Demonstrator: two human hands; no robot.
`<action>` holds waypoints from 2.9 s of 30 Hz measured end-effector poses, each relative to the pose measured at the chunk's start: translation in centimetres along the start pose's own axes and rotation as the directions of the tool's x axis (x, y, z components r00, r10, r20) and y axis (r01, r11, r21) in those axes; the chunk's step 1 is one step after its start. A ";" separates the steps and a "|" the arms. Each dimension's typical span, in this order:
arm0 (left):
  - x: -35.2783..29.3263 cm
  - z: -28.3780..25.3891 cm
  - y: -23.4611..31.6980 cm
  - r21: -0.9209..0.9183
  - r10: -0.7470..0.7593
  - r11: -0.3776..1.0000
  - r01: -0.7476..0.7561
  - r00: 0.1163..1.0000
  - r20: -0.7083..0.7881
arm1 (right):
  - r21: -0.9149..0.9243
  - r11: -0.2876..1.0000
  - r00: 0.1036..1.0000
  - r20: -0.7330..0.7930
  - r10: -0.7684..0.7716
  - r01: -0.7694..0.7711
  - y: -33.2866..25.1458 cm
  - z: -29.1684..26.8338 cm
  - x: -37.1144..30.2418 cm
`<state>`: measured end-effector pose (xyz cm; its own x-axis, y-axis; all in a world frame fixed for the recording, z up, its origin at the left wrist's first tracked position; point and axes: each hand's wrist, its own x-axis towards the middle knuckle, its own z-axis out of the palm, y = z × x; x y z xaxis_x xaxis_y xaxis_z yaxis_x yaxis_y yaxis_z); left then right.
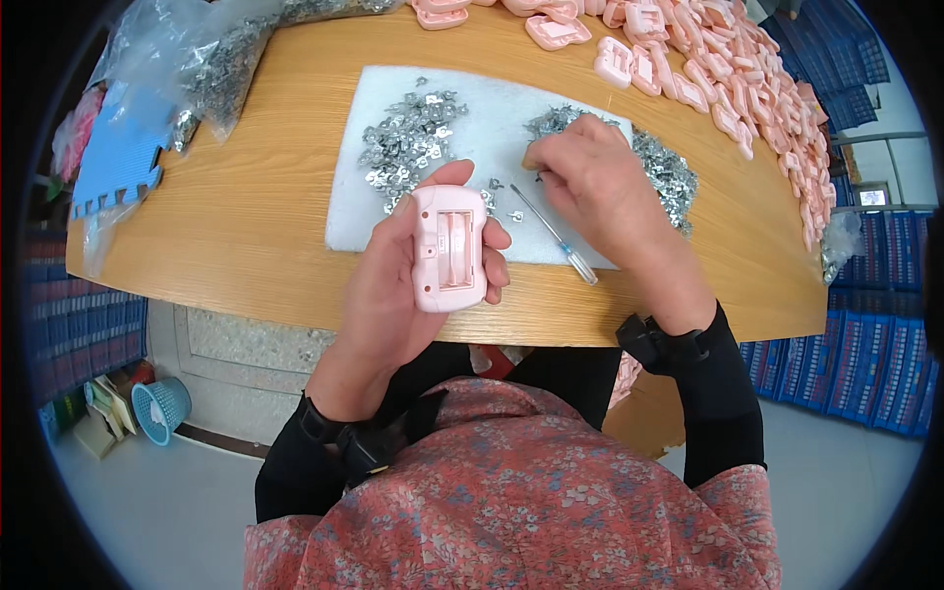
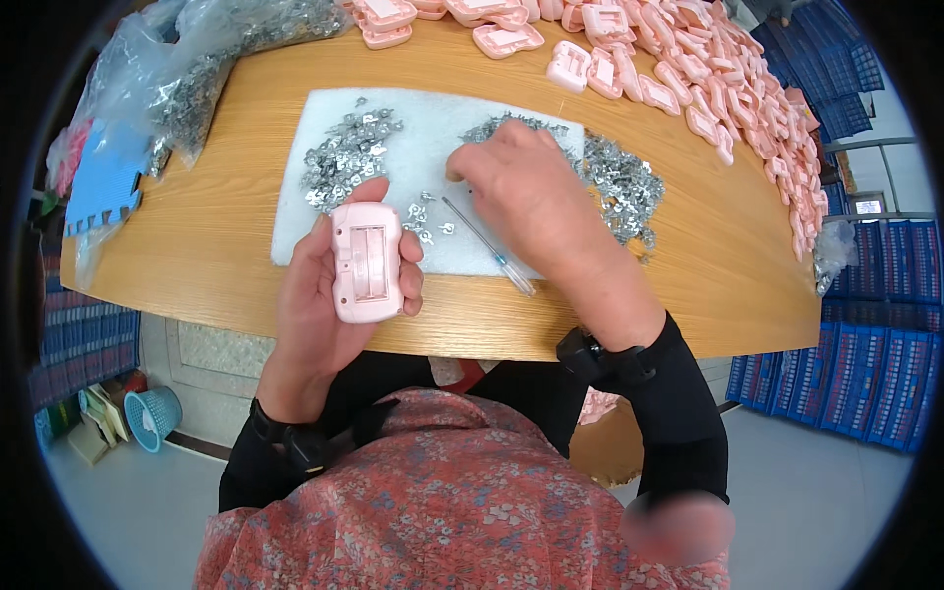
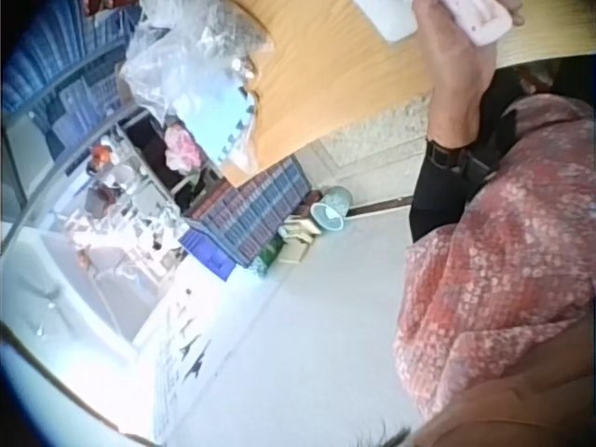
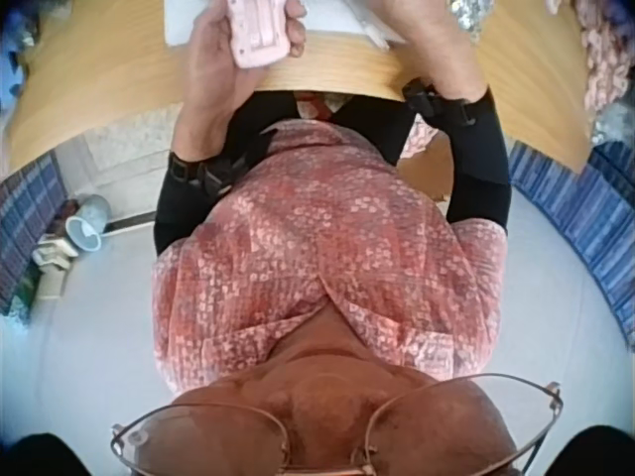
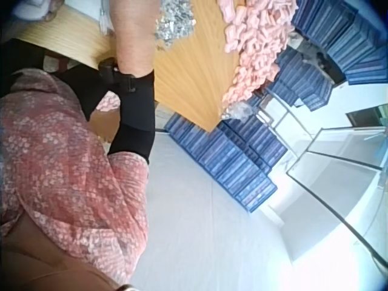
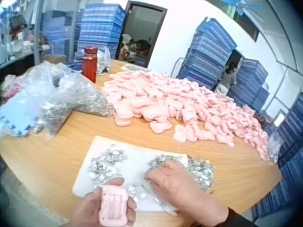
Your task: The person assembles small pink plastic components by inserting metal screws into them. They pick up a pink plastic piece, insert a screw from a pile on the table, and then place the assembled unit aside. The process is repeated continuously with a steady rhythm.
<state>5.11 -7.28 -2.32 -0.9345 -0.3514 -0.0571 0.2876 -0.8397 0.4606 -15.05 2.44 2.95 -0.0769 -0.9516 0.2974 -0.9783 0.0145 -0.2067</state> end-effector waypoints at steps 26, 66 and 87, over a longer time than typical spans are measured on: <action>-0.1 -0.2 -0.1 0.034 0.025 0.999 -0.025 1.000 0.002 | -0.049 0.998 0.998 0.057 0.032 -0.029 0.3 0.5 1.8; 4.7 6.0 -2.1 0.611 -0.008 0.788 0.082 0.992 -0.123 | 0.870 0.296 0.843 0.215 0.493 -0.395 -0.6 -3.1 -4.9; 0.9 5.1 -1.6 -0.073 -0.392 0.918 0.390 0.920 -0.015 | 0.570 0.810 0.934 -0.199 0.298 -0.137 -5.2 -2.5 -4.8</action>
<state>2.70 -4.17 1.44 -0.9692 -0.0004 -0.2464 -0.0851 -0.9380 0.3362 -10.12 7.75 4.95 -0.4013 -0.8233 0.4014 -0.6726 -0.0326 -0.7393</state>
